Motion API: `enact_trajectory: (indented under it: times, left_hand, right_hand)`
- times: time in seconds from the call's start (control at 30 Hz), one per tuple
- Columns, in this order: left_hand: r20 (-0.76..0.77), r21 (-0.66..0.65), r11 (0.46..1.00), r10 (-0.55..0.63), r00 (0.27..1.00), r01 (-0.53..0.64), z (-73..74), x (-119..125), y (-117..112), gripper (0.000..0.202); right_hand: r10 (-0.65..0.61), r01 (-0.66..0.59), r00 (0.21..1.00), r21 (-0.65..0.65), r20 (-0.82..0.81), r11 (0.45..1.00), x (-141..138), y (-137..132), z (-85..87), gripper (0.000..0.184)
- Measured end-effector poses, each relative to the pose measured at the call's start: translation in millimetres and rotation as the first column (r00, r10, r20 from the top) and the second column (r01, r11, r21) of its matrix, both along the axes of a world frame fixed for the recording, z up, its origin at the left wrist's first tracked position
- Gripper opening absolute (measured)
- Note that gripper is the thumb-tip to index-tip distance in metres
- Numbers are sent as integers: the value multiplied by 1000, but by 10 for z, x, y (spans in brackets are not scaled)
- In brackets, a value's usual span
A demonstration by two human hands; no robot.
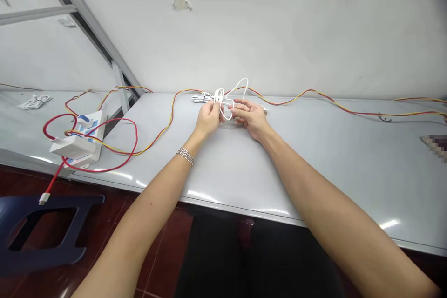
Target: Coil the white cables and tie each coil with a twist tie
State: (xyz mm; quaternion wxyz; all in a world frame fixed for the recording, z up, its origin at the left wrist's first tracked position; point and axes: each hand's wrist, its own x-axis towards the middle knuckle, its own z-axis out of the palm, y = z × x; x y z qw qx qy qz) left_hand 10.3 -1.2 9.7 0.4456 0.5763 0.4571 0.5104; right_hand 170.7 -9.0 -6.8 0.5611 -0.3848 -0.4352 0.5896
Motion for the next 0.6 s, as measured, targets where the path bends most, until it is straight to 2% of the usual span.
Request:
enact_trajectory:
  times: [0.17, 0.3, 0.43, 0.6]
  left_hand:
    - [14, -65, 998, -13, 1000, 14, -22, 14, 31, 28]
    - [31, -22, 997, -76, 997, 76, -75, 5, 47, 26]
    - [44, 24, 990, -139, 989, 138, -121, -16, 53, 30]
    - [-23, 37, 973, -228, 973, 228, -104, -53, 22, 27]
  right_hand:
    - [13, -15, 998, 26, 64, 1000, -18, -5, -14, 44]
    - [-35, 20, 990, 109, 135, 994, -74, -20, -34, 34]
    - [-108, 81, 975, 139, 195, 987, -116, 1, -79, 27]
    - [-156, 77, 923, 227, 351, 971, -133, 21, -147, 18]
